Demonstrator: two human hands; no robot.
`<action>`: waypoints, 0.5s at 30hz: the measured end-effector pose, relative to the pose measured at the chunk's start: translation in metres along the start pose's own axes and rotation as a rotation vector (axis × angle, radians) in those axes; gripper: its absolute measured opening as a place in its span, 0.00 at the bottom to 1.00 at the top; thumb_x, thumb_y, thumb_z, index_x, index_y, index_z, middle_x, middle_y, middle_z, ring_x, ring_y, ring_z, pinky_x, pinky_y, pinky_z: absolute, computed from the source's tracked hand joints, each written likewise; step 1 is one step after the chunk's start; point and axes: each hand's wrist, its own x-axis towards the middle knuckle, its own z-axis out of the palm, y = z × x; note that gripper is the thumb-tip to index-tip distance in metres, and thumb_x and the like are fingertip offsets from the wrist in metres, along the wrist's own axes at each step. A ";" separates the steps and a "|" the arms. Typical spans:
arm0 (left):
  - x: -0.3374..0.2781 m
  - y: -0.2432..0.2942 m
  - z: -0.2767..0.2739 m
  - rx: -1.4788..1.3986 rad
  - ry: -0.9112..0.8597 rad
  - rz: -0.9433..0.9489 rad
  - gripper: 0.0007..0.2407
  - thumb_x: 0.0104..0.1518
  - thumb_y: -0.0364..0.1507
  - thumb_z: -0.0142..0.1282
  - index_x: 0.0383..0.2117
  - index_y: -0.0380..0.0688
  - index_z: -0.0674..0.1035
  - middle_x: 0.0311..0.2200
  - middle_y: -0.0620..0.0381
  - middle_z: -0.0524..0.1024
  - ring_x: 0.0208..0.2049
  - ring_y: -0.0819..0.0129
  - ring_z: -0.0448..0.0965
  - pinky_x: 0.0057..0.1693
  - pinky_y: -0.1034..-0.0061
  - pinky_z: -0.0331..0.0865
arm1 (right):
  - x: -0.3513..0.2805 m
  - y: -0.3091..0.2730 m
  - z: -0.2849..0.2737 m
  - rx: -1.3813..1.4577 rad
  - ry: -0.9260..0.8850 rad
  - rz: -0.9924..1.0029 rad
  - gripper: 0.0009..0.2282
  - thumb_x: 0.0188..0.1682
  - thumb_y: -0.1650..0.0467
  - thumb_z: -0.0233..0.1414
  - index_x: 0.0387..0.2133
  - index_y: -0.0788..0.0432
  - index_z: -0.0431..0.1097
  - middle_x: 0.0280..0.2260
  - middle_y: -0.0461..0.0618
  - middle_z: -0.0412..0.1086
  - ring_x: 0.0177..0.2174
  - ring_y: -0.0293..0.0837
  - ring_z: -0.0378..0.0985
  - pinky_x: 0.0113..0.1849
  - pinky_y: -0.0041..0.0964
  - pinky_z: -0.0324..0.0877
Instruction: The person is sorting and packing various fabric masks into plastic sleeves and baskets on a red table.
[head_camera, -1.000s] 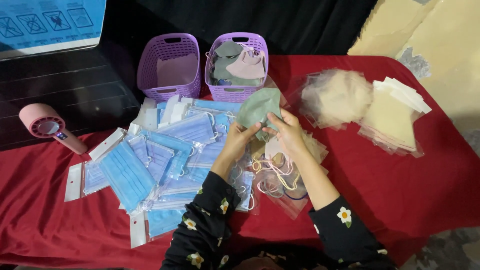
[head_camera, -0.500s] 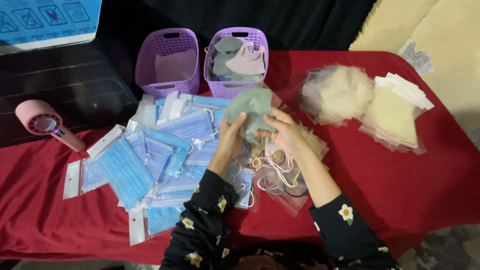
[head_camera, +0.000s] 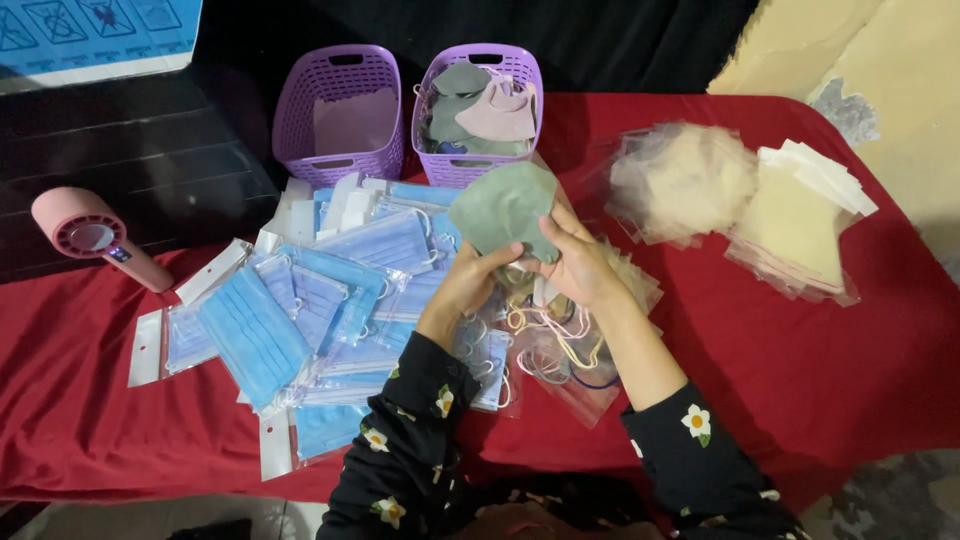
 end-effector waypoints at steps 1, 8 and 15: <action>0.001 0.000 -0.002 0.000 0.001 -0.003 0.22 0.48 0.20 0.70 0.52 0.40 0.77 0.44 0.52 0.80 0.44 0.62 0.80 0.52 0.61 0.75 | -0.001 -0.001 0.001 0.001 0.002 0.001 0.18 0.58 0.68 0.48 0.61 0.47 0.63 0.49 0.58 0.75 0.41 0.56 0.83 0.43 0.58 0.81; -0.005 0.018 0.014 -0.018 0.074 0.016 0.17 0.51 0.25 0.69 0.47 0.40 0.80 0.38 0.52 0.81 0.37 0.65 0.82 0.45 0.66 0.76 | -0.004 0.001 0.004 0.033 -0.009 0.018 0.18 0.58 0.64 0.48 0.62 0.41 0.62 0.54 0.54 0.72 0.48 0.58 0.79 0.48 0.65 0.77; -0.009 0.031 0.029 -0.077 0.200 0.100 0.11 0.52 0.24 0.69 0.39 0.40 0.81 0.32 0.56 0.81 0.33 0.69 0.82 0.40 0.75 0.75 | 0.003 0.022 0.000 0.087 0.044 0.022 0.14 0.56 0.65 0.51 0.54 0.48 0.70 0.49 0.51 0.76 0.45 0.52 0.81 0.48 0.59 0.78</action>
